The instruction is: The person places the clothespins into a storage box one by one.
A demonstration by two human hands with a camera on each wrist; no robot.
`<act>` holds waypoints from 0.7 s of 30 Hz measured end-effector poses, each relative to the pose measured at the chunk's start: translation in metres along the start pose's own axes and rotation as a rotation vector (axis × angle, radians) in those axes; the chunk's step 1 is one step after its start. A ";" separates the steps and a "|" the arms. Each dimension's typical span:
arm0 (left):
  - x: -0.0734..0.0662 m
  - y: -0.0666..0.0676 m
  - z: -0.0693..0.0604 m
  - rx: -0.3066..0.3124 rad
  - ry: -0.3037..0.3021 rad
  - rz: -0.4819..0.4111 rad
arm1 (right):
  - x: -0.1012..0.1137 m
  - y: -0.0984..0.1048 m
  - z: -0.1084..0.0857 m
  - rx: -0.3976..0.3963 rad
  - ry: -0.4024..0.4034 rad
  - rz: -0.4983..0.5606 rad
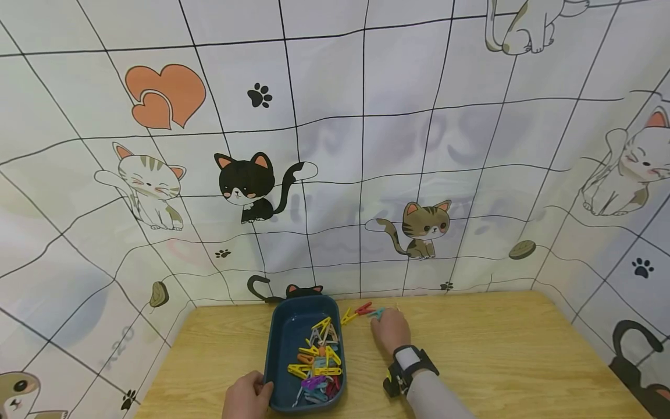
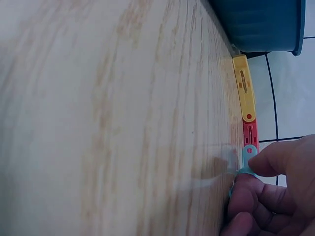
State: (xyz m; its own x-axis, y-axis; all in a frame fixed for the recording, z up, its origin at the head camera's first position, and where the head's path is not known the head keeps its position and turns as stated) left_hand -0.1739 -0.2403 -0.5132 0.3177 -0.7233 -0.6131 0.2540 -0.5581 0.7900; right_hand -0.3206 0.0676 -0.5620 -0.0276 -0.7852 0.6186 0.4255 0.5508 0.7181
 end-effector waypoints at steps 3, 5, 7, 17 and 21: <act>0.000 0.000 0.000 -0.001 0.006 0.002 | 0.000 0.001 0.000 0.015 -0.011 -0.003; 0.000 -0.001 0.000 -0.001 0.010 0.003 | -0.001 0.002 -0.001 0.023 -0.016 0.002; 0.000 -0.001 0.000 0.000 0.013 0.003 | -0.001 0.003 -0.002 0.028 -0.016 0.000; -0.001 0.000 -0.001 0.010 0.012 -0.007 | 0.002 0.017 -0.008 0.043 -0.002 0.074; 0.000 0.000 -0.001 0.003 0.002 -0.005 | 0.009 0.023 -0.011 0.066 0.010 0.121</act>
State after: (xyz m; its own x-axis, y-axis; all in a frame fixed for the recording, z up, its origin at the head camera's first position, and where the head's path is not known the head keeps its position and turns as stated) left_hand -0.1733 -0.2400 -0.5126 0.3183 -0.7196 -0.6172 0.2527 -0.5631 0.7868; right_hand -0.3014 0.0704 -0.5430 0.0294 -0.7146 0.6989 0.3649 0.6586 0.6581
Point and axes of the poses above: each hand's wrist, its own z-axis towards the middle knuckle, its own y-axis out of the back of the hand, x = y × z, the point moved 3 cm from there along z, towards the middle knuckle, and after that the axes turned 14 degrees about -x, right-handed, at the moved point
